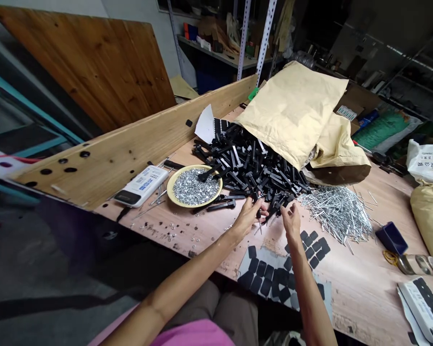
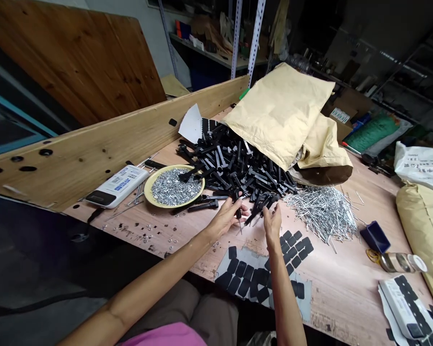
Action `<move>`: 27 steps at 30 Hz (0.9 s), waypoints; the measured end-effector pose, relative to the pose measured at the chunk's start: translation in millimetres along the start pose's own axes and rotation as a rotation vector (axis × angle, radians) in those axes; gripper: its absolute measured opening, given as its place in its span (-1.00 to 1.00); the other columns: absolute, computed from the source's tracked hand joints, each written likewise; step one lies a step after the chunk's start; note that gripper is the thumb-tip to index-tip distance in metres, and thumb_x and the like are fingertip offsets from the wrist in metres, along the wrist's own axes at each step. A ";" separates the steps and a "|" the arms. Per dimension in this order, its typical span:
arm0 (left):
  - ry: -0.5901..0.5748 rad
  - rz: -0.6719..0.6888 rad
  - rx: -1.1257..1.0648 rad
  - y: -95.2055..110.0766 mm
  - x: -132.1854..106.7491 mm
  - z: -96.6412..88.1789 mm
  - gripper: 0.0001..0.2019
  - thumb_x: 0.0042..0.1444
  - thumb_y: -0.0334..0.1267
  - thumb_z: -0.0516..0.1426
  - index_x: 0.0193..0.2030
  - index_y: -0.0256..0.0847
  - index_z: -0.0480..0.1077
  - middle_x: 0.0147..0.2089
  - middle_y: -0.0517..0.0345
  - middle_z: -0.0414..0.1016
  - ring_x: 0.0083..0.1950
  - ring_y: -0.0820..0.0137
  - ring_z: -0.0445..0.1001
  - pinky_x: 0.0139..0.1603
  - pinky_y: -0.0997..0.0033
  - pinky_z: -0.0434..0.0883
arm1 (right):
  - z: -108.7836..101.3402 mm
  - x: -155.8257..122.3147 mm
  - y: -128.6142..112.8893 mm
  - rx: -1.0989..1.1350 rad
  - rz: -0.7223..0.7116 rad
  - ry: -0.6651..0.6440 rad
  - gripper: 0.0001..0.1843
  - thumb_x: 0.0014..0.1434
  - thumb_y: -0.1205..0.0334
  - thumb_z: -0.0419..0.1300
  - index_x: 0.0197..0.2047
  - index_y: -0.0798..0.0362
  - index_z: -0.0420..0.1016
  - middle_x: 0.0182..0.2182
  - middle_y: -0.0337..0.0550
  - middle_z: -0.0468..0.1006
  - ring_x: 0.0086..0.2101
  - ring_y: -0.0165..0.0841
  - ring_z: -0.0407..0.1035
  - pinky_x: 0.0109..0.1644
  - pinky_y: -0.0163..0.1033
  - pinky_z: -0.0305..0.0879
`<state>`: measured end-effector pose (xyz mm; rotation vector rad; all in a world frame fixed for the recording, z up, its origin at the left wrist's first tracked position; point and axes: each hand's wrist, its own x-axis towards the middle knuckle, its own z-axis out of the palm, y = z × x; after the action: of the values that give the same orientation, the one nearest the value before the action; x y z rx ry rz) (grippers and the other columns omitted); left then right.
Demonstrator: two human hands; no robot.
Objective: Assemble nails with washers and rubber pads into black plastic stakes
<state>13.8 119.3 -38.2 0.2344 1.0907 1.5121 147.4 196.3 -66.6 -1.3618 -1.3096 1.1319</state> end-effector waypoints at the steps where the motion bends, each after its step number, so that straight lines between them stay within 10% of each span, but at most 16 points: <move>1: -0.001 0.004 -0.024 0.1 -2.3 0.0 -0.74 0.08 -0.11 0.16 -0.17 -0.13 0.22 -0.45 0.33 0.36 -0.46 0.54 0.44 -0.36 0.46 0.43 | -5.3 -9.1 -5.9 -0.062 -0.024 0.020 -0.42 -0.19 0.03 0.30 -0.08 0.11 0.43 -0.11 -0.02 0.50 -0.19 -0.26 0.37 -0.16 -0.21 0.28; 7: -0.034 0.088 -0.165 -6.3 -16.4 3.5 -0.70 0.06 -0.06 0.16 -0.15 -0.12 0.22 -0.45 0.31 0.38 -0.42 0.50 0.43 -0.29 0.37 0.45 | -13.1 -83.4 -23.6 -0.149 0.046 -0.314 -0.53 0.01 -0.10 0.19 -0.14 0.08 0.52 -0.40 -0.16 0.55 -0.46 -0.34 0.41 -0.33 -0.25 0.30; 13: -0.065 0.118 0.080 -17.8 -40.0 -2.4 -0.64 0.12 0.00 0.09 -0.03 -0.14 0.25 -0.17 0.04 0.49 -0.11 0.30 0.49 -0.06 0.18 0.41 | -20.6 -109.3 -23.3 -0.209 -0.063 -0.252 -0.66 0.00 -0.07 0.20 -0.36 0.06 0.52 -0.57 -0.26 0.48 -0.57 -0.40 0.37 -0.42 -0.31 0.28; 17: 0.067 0.706 0.821 -26.5 -68.6 -25.0 -0.58 0.16 -0.25 0.08 0.18 -0.12 0.20 0.22 -0.08 0.28 0.32 0.15 0.11 0.24 0.02 0.16 | -38.9 -106.5 -30.6 -0.139 0.058 -0.222 -0.54 -0.13 -0.18 0.27 -0.43 0.09 0.48 -0.61 -0.25 0.47 -0.62 -0.42 0.33 -0.51 -0.32 0.25; 20: -0.157 1.128 1.331 -25.5 -89.2 -42.4 -0.61 0.18 -0.43 0.00 0.13 -0.04 0.30 0.22 0.04 0.31 0.36 0.14 0.01 0.31 -0.07 -0.02 | -44.7 -112.6 -38.6 -0.061 0.191 -0.470 -0.53 -0.18 -0.18 0.32 -0.48 0.11 0.46 -0.64 -0.27 0.45 -0.66 -0.48 0.27 -0.54 -0.36 0.19; 27: -0.394 1.263 1.638 6.0 -110.4 -53.3 -0.70 0.20 -0.40 -0.01 0.05 -0.14 0.35 -0.27 0.12 0.51 -0.15 0.31 0.44 0.20 -0.03 0.16 | -36.0 -116.5 -50.2 -0.016 0.328 -0.864 -0.57 -0.09 -0.15 0.29 -0.48 0.10 0.43 -0.64 -0.32 0.43 -0.66 -0.53 0.23 -0.54 -0.39 0.15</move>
<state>4.6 -1.1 -16.0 2.5713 1.6831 0.9537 172.3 80.9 -8.1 -1.1478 -1.7057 2.0830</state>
